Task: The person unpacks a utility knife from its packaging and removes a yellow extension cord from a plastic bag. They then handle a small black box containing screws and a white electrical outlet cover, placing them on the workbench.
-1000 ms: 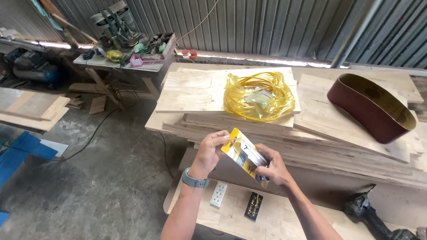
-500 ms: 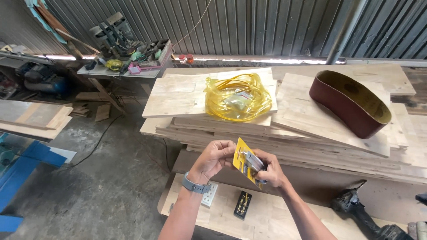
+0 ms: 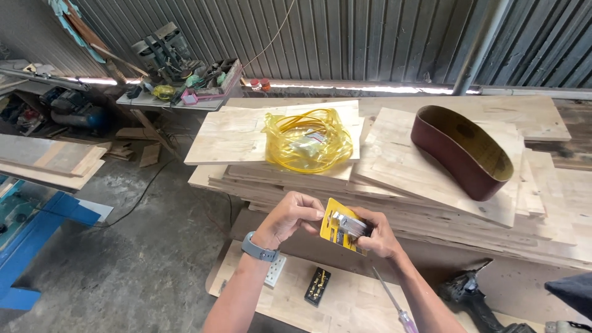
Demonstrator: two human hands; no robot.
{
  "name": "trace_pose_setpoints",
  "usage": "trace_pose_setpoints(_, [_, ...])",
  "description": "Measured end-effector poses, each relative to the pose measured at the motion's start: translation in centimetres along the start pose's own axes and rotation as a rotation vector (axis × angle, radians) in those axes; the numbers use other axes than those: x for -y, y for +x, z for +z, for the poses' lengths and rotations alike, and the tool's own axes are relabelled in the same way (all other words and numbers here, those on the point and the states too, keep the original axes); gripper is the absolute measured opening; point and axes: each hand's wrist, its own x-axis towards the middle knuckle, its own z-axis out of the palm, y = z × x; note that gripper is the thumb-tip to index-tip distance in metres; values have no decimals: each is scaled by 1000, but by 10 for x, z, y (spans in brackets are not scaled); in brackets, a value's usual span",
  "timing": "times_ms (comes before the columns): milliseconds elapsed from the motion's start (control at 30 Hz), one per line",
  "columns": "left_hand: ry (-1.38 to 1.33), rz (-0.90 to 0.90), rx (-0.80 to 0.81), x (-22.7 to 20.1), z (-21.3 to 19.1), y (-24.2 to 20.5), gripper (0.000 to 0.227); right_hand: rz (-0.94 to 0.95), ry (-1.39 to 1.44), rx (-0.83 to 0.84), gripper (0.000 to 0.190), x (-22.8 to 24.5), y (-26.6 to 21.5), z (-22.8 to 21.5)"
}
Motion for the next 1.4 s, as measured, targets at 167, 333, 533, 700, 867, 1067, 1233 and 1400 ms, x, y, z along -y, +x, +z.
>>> trace_pose_setpoints(167, [55, -1, 19, -6, 22, 10, 10, -13, -12, 1, 72, -6, -8, -24])
trace_pose_setpoints(333, [71, -60, 4, 4, 41, 27, 9, -13, -22, -23, 70, -10, -14, -39])
trace_pose_setpoints(533, [-15, 22, -47, -5, 59, 26, 35, 95, 107, -81, 64, 52, -3, -36])
trace_pose_setpoints(700, [162, 293, -109, 30, 84, 18, 44, 287, 401, -369, 42, 38, -12, -8])
trace_pose_setpoints(867, [363, 416, -147, 61, 97, 1, 42, 393, 697, -630, 54, 25, -6, -13])
trace_pose_setpoints(1067, [-209, 259, -251, 123, 49, 22, 31, 233, 752, -562, 46, 33, -2, -1])
trace_pose_setpoints(1233, [-408, 247, -237, 166, 30, 37, 31, 338, 781, -590, 51, 16, 0, -3])
trace_pose_setpoints(1400, [-274, 324, -330, 127, 50, 25, 24, 351, 850, -640, 50, 22, 2, 3])
